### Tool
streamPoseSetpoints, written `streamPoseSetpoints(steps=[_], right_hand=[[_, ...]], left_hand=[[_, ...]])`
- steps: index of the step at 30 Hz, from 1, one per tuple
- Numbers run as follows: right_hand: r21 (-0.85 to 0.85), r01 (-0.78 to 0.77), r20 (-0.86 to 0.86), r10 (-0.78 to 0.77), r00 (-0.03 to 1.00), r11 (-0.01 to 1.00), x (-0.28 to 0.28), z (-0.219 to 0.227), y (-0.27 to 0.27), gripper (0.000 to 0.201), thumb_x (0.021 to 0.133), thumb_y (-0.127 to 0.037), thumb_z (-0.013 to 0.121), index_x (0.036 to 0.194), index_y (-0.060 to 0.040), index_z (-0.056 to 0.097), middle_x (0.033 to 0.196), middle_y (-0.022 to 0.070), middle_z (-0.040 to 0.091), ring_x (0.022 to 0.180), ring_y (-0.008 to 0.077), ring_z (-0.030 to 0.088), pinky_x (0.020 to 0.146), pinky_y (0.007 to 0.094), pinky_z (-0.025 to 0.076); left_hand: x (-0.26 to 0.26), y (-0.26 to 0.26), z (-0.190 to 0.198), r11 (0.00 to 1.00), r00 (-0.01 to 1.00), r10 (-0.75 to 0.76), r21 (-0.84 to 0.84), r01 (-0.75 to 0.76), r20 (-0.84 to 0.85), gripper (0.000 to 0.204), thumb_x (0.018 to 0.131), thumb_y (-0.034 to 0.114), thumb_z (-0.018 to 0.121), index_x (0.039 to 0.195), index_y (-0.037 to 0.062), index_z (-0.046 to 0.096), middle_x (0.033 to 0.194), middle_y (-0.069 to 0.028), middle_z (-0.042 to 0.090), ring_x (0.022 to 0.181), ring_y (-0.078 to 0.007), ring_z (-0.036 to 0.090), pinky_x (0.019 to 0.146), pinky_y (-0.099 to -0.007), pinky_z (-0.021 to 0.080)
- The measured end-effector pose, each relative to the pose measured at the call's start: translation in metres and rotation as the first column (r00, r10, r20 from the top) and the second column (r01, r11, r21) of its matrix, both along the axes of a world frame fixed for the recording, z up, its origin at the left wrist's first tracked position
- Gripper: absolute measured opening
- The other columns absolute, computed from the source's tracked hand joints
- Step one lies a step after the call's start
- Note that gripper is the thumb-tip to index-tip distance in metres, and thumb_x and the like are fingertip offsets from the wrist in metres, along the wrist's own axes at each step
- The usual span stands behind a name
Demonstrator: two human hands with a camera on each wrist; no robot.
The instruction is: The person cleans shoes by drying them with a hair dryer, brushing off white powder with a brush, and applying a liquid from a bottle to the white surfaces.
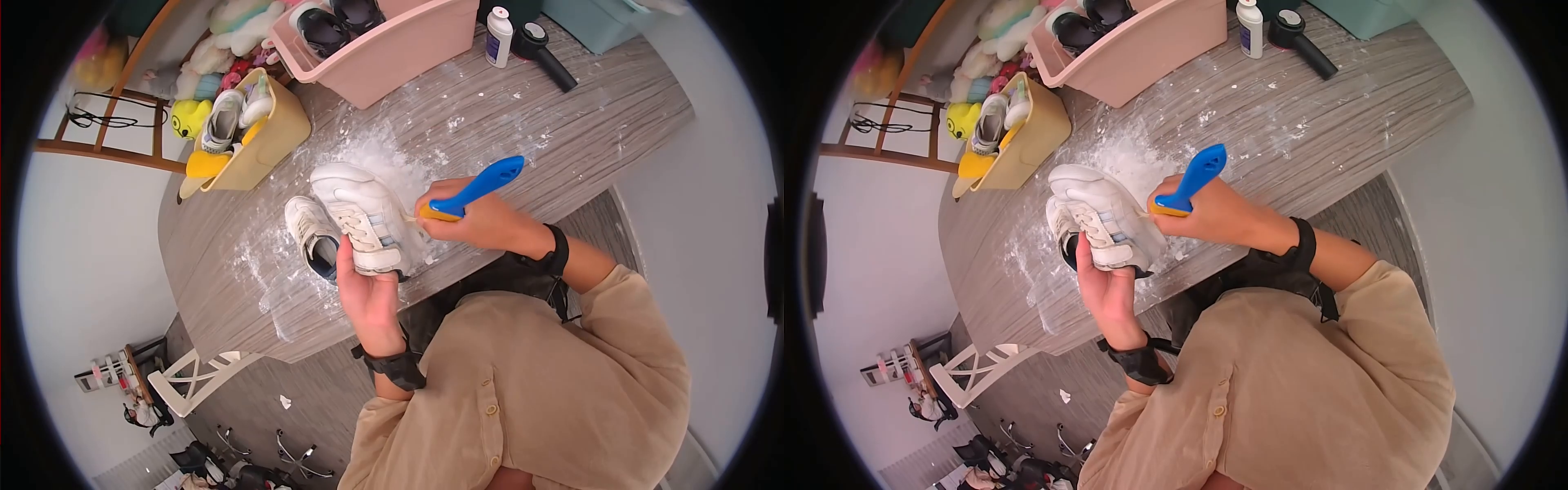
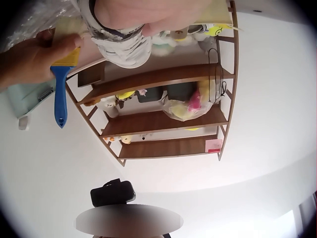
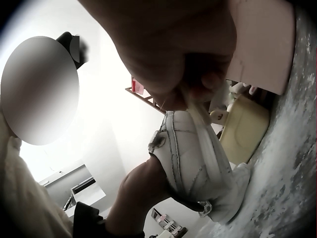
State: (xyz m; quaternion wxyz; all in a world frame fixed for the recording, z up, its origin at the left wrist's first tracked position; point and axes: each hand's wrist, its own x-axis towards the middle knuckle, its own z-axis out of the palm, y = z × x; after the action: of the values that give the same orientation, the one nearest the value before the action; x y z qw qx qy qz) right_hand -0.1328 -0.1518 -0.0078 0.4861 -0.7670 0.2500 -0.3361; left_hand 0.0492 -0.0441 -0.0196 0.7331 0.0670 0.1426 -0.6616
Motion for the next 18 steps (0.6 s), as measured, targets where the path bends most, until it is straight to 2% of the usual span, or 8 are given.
streamPoseSetpoints(steps=[2, 5, 8, 11, 14, 17, 18], right_hand=[[0.090, 0.030, 0.074, -0.037, 0.997, 0.995, -0.001, -0.003, -0.001, 0.011, 0.078, -0.009, 0.066, 0.087, -0.0021, 0.063, 0.077, 0.0040, 0.061, 0.070, 0.0122, 0.057, 0.063, 0.0277, 0.045], [0.247, 0.134, 0.177, -0.181, 0.967, 0.960, 0.000, 0.008, -0.008, 0.010, 0.080, -0.009, 0.066, 0.088, -0.0027, 0.064, 0.078, 0.0011, 0.061, 0.071, 0.0075, 0.055, 0.063, 0.0245, 0.044], [0.247, 0.204, 0.238, -0.263, 0.935, 0.947, 0.004, 0.025, -0.015, 0.009, 0.081, -0.008, 0.066, 0.088, -0.0026, 0.064, 0.080, -0.0004, 0.061, 0.073, 0.0057, 0.054, 0.063, 0.0228, 0.044], [0.201, 0.213, 0.253, -0.260, 0.932, 0.956, 0.011, 0.027, -0.018, 0.010, 0.080, -0.007, 0.065, 0.088, -0.0022, 0.064, 0.080, 0.0012, 0.062, 0.072, 0.0075, 0.055, 0.063, 0.0242, 0.044], [0.066, 0.158, 0.253, -0.170, 0.952, 0.985, 0.009, 0.008, -0.014, 0.013, 0.079, -0.010, 0.066, 0.089, -0.0027, 0.064, 0.081, 0.0040, 0.062, 0.076, 0.0120, 0.058, 0.067, 0.0271, 0.046], [-0.007, 0.023, 0.051, -0.023, 0.998, 1.000, 0.001, -0.003, 0.000, 0.013, 0.079, -0.011, 0.066, 0.089, -0.0029, 0.064, 0.082, 0.0051, 0.062, 0.077, 0.0139, 0.059, 0.067, 0.0286, 0.047], [0.017, 0.010, 0.023, -0.011, 1.000, 1.000, -0.002, -0.005, 0.004, 0.013, 0.079, -0.012, 0.066, 0.089, -0.0030, 0.064, 0.082, 0.0044, 0.062, 0.076, 0.0135, 0.059, 0.067, 0.0289, 0.047]], left_hand=[[0.001, 0.000, 0.000, 1.000, 1.000, -0.010, 0.001, 0.010, -0.014, 0.034, 0.097, 0.018, 0.044, 0.126, 0.0011, 0.048, 0.128, -0.0115, 0.054, 0.117, -0.0236, 0.052, 0.099, -0.0397, 0.042], [-0.001, -0.001, 0.004, 0.999, 0.999, -0.039, 0.001, 0.039, -0.028, 0.034, 0.096, 0.018, 0.045, 0.127, 0.0013, 0.048, 0.128, -0.0115, 0.054, 0.118, -0.0235, 0.052, 0.100, -0.0402, 0.042], [-0.008, -0.001, 0.002, 0.998, 0.998, -0.064, -0.013, 0.063, -0.016, 0.035, 0.096, 0.017, 0.045, 0.127, 0.0012, 0.048, 0.129, -0.0115, 0.054, 0.118, -0.0236, 0.051, 0.100, -0.0406, 0.041], [-0.010, -0.001, 0.000, 0.998, 0.998, -0.062, 0.007, 0.062, 0.019, 0.035, 0.096, 0.017, 0.046, 0.127, 0.0012, 0.048, 0.128, -0.0113, 0.054, 0.118, -0.0237, 0.051, 0.101, -0.0406, 0.041], [-0.008, 0.000, 0.001, 0.999, 0.999, -0.038, 0.004, 0.038, 0.028, 0.035, 0.096, 0.018, 0.045, 0.126, 0.0010, 0.048, 0.128, -0.0112, 0.054, 0.118, -0.0237, 0.051, 0.101, -0.0408, 0.041], [-0.002, 0.000, 0.000, 0.999, 0.999, -0.033, -0.011, 0.033, 0.007, 0.035, 0.097, 0.019, 0.044, 0.127, 0.0010, 0.048, 0.128, -0.0112, 0.054, 0.118, -0.0238, 0.051, 0.101, -0.0409, 0.041], [0.000, 0.000, -0.002, 0.999, 0.999, -0.032, -0.019, 0.032, 0.005, 0.035, 0.097, 0.019, 0.043, 0.127, 0.0010, 0.048, 0.128, -0.0113, 0.054, 0.118, -0.0239, 0.051, 0.101, -0.0409, 0.041]])
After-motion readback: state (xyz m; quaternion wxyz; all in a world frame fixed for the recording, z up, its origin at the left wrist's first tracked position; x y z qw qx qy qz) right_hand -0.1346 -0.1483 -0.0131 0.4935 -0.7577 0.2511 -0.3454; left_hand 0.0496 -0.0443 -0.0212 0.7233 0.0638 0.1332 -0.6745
